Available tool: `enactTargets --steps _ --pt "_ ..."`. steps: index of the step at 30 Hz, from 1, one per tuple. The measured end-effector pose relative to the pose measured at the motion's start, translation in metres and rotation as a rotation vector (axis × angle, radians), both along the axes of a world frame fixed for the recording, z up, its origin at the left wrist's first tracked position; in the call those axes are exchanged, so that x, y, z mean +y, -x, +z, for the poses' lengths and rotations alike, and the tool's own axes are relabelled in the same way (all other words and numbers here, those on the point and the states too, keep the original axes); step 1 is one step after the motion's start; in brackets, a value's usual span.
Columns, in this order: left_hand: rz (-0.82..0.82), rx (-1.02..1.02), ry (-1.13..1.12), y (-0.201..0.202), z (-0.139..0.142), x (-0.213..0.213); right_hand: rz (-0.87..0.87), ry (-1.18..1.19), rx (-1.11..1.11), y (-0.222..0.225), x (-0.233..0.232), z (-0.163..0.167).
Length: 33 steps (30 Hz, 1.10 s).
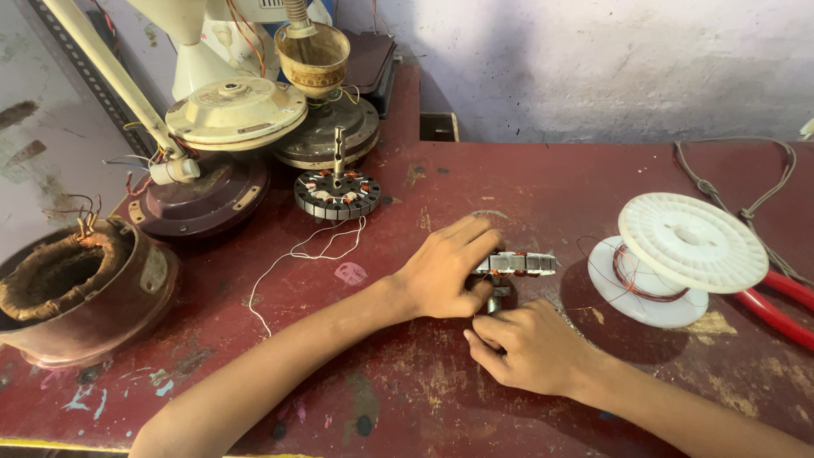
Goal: The person winds copper wire around the slots of a motor armature by hand, pulling wire from a spool and tucking it into the slots. The person uses a yellow-handled screwdriver to push the wire into the slots and continues winding until the end of the clip.
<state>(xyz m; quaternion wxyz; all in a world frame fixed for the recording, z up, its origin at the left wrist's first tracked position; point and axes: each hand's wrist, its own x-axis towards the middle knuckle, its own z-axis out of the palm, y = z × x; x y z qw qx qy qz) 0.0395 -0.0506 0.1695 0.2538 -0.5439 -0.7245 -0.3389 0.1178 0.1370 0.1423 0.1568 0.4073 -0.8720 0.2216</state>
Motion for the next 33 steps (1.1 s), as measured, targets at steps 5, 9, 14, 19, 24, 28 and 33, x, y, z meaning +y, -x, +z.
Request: enactTargets --steps 5,9,14,19,24,28,33 --pt "0.005 0.0 0.008 0.0 -0.001 -0.002 0.007 -0.028 -0.033 0.003 -0.001 -0.005" --pt "0.012 -0.012 0.004 0.001 -0.002 -0.002 0.01 -0.023 -0.037 0.004 -0.001 -0.007" --pt "0.01 -0.009 0.018 0.0 0.0 -0.002 0.01 -0.021 -0.015 0.003 -0.001 -0.005" --pt "0.011 -0.001 0.014 -0.001 0.002 -0.002 0.009 -0.019 -0.022 0.001 -0.001 -0.004" --pt "-0.003 -0.003 0.012 -0.002 0.002 -0.004 0.031 0.012 0.022 0.003 -0.002 -0.005" --pt "-0.014 0.002 0.005 -0.001 0.002 -0.004 0.118 0.048 0.164 0.001 -0.003 -0.004" --pt "-0.016 -0.02 0.001 0.0 0.003 -0.002 0.144 -0.012 0.275 -0.007 0.001 -0.003"
